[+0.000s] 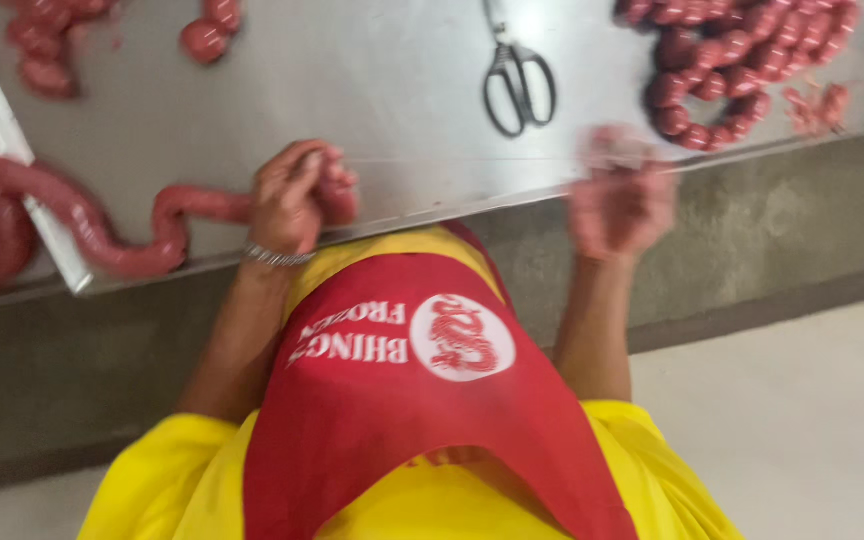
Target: The person ties off sections of a long sausage casing using a thin string and cuts the links with scissors. They work on a stainless steel table, handling the casing by hand to form individual links and securing them with string before cutting.
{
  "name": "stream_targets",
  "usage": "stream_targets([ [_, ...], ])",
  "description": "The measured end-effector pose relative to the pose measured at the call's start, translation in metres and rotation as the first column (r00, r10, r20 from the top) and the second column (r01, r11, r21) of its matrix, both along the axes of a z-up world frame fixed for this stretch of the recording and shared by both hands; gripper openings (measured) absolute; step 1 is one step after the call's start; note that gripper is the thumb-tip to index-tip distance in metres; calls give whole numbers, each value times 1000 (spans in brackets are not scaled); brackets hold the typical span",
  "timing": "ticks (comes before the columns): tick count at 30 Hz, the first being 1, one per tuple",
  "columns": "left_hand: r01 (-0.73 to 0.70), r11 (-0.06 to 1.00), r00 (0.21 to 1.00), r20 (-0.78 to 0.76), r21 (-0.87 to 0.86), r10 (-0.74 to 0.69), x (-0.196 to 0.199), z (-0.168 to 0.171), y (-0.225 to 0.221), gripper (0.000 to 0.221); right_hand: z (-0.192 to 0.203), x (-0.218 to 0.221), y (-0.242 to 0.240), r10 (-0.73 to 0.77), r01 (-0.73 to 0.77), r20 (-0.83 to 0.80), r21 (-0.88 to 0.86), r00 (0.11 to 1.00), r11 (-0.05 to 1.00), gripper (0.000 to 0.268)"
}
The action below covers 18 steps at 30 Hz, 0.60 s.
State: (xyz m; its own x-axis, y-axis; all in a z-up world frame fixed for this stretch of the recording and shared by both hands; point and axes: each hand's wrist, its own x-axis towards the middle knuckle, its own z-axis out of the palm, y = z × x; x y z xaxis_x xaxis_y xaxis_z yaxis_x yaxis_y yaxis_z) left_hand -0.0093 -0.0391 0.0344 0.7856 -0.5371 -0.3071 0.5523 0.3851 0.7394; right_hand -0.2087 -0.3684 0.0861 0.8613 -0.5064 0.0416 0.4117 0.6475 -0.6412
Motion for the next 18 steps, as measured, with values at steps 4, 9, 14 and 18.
stream_targets([
  [4,124,964,963,-207,-235,-174,-7,-35,-13,13,46,-37,-7,263,-284,247,50,932,958,27],
  [9,194,897,920,-242,-398,-307,-5,-38,-20,16,65,-36,42,-14,-913,-957,-279,288,298,22],
  [14,169,867,940,-187,-469,-285,7,-40,-16,15,60,-23,72,-115,-742,-885,-443,451,504,21],
  [18,217,885,949,-125,-412,-291,5,-38,-19,17,32,20,109,-271,-698,-898,-441,348,564,22],
])
